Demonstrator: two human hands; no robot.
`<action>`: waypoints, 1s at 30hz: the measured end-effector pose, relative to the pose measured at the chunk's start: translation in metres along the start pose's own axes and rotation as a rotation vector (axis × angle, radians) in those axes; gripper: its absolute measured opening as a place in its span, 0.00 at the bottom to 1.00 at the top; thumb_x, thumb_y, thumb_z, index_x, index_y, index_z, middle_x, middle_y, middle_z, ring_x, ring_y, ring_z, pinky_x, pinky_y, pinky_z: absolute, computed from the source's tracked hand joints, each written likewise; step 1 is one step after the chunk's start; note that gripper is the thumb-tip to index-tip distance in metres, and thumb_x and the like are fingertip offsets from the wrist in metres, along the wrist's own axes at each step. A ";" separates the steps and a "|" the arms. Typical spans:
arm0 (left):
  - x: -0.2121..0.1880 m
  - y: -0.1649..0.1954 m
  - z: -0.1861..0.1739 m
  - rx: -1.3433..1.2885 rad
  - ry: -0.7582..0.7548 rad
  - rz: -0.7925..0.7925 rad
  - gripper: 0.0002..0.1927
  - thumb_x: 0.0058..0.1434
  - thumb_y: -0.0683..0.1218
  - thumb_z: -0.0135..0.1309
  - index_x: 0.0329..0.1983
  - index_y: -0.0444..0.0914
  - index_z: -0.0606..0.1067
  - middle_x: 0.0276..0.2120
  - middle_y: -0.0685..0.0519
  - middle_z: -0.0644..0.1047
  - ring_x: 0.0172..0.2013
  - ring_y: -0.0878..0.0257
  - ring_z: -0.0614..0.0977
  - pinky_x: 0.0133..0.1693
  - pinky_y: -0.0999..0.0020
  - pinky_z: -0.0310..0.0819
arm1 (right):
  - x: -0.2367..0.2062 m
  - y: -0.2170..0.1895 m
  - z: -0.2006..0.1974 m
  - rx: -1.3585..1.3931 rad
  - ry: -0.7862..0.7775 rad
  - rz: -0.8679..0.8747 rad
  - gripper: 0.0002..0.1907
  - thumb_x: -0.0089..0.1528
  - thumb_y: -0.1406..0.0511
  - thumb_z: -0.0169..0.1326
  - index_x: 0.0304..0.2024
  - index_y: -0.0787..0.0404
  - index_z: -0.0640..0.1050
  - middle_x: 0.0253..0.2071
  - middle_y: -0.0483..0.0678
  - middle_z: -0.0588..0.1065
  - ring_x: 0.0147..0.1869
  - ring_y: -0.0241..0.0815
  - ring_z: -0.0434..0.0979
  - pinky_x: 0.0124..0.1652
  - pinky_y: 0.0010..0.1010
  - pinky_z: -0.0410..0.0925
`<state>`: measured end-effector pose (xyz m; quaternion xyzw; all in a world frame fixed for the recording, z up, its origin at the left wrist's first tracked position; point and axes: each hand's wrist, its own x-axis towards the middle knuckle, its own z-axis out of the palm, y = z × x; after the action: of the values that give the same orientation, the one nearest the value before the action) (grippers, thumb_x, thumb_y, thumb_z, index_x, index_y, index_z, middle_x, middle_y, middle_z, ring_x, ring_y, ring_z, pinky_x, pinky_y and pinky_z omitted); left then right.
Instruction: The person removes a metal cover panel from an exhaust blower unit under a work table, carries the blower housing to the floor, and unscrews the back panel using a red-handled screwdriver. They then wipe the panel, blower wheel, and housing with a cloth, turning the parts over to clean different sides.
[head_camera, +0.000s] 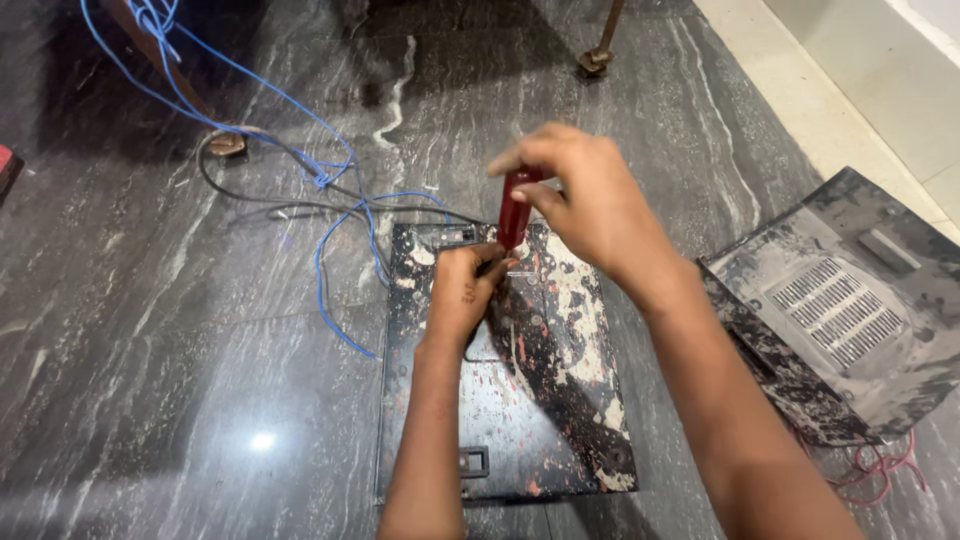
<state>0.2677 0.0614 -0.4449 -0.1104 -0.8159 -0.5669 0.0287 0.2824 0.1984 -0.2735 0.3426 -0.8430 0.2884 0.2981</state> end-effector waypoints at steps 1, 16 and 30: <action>0.000 0.001 -0.002 -0.003 -0.017 -0.010 0.11 0.59 0.42 0.62 0.45 0.36 0.83 0.36 0.45 0.85 0.30 0.60 0.85 0.37 0.64 0.78 | 0.001 -0.001 0.000 -0.048 -0.040 0.192 0.13 0.53 0.64 0.64 0.39 0.63 0.84 0.37 0.56 0.82 0.38 0.45 0.84 0.39 0.32 0.76; -0.001 -0.009 0.006 -0.063 -0.015 0.042 0.12 0.59 0.38 0.56 0.44 0.36 0.83 0.36 0.45 0.86 0.34 0.63 0.87 0.39 0.65 0.79 | -0.002 0.009 -0.002 -0.279 -0.187 0.487 0.23 0.53 0.57 0.73 0.42 0.67 0.83 0.35 0.58 0.81 0.38 0.49 0.83 0.42 0.39 0.76; 0.004 0.026 0.015 0.016 -0.050 -0.045 0.11 0.61 0.37 0.56 0.45 0.39 0.83 0.31 0.47 0.84 0.25 0.61 0.80 0.30 0.62 0.73 | -0.023 0.027 -0.016 -0.122 -0.012 0.562 0.21 0.49 0.58 0.76 0.33 0.65 0.82 0.28 0.49 0.81 0.30 0.36 0.81 0.31 0.27 0.74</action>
<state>0.2709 0.0846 -0.4257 -0.1059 -0.8231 -0.5579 -0.0033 0.2808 0.2353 -0.2869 0.0789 -0.9224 0.3064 0.2215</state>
